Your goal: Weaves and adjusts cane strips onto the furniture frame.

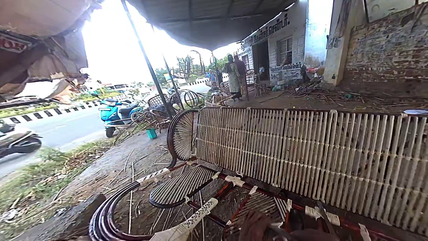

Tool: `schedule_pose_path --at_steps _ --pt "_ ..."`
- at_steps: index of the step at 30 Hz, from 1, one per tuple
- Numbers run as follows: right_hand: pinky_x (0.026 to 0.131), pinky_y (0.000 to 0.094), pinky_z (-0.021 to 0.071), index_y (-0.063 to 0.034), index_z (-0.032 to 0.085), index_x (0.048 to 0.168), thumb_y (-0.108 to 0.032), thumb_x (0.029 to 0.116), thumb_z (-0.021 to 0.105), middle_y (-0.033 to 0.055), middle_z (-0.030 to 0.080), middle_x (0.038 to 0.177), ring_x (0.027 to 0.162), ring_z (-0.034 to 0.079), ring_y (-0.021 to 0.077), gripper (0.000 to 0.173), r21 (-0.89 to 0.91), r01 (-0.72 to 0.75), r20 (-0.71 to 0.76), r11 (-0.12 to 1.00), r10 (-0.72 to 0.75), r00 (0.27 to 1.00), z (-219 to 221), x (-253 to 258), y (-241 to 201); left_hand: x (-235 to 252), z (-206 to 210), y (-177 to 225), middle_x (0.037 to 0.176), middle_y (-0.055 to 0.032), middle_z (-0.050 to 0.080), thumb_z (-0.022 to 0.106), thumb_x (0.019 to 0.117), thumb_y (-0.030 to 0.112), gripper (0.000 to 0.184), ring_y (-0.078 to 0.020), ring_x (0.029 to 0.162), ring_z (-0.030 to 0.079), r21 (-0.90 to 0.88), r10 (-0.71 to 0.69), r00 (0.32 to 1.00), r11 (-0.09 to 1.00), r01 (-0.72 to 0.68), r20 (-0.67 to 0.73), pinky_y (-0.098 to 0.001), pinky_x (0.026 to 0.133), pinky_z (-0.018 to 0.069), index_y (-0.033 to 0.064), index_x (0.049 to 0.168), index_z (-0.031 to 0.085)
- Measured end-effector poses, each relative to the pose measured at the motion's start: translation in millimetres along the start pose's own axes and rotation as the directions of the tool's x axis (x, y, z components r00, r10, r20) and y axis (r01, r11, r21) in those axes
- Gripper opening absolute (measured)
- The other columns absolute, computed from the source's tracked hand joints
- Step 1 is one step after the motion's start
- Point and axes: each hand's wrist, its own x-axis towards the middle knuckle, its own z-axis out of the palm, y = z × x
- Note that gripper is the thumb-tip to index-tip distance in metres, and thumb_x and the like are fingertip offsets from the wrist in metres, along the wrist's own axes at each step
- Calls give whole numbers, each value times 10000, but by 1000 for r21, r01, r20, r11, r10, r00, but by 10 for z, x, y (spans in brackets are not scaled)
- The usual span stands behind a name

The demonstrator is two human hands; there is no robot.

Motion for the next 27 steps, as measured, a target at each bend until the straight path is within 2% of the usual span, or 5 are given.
schedule_pose_path --at_steps 5,9,15,23,27 --pt "577 317 573 -70 663 1319 -153 956 617 39 693 880 651 636 117 376 423 -178 -228 889 294 928 -122 -582 -174 198 -288 256 1164 -108 743 616 1029 267 318 -248 1079 709 -60 -215 876 962 266 432 -474 1000 547 120 1292 718" --pt "653 374 637 -200 599 1321 -298 1014 607 28 686 981 748 697 179 322 811 14 -276 585 361 891 -129 -1096 -733 296 -272 287 1204 -66 733 627 1034 233 367 -189 1041 707 -110 -107 867 977 182 486 -437 955 564 161 1393 659" --pt "539 364 552 74 488 1348 -176 1029 556 102 671 893 630 623 159 411 652 -208 -285 729 491 824 850 -1036 -990 423 -216 367 967 -1 733 563 1058 203 406 -100 690 645 -211 -97 821 943 256 563 -303 657 568 226 1462 597" --pt "700 359 587 17 617 1311 -324 1072 484 88 701 924 737 657 131 437 321 -162 -676 933 346 650 1625 -461 -323 387 -310 578 847 -37 665 499 1065 189 318 -145 653 592 -89 -155 853 970 228 497 -363 638 535 115 1331 658" --pt "686 300 586 29 643 1292 -370 1083 470 92 718 932 717 652 91 482 335 -94 -729 938 321 605 1578 -360 -273 389 -285 597 743 17 578 517 941 281 346 -106 621 544 -72 -39 854 993 89 518 -331 595 493 93 1187 671"
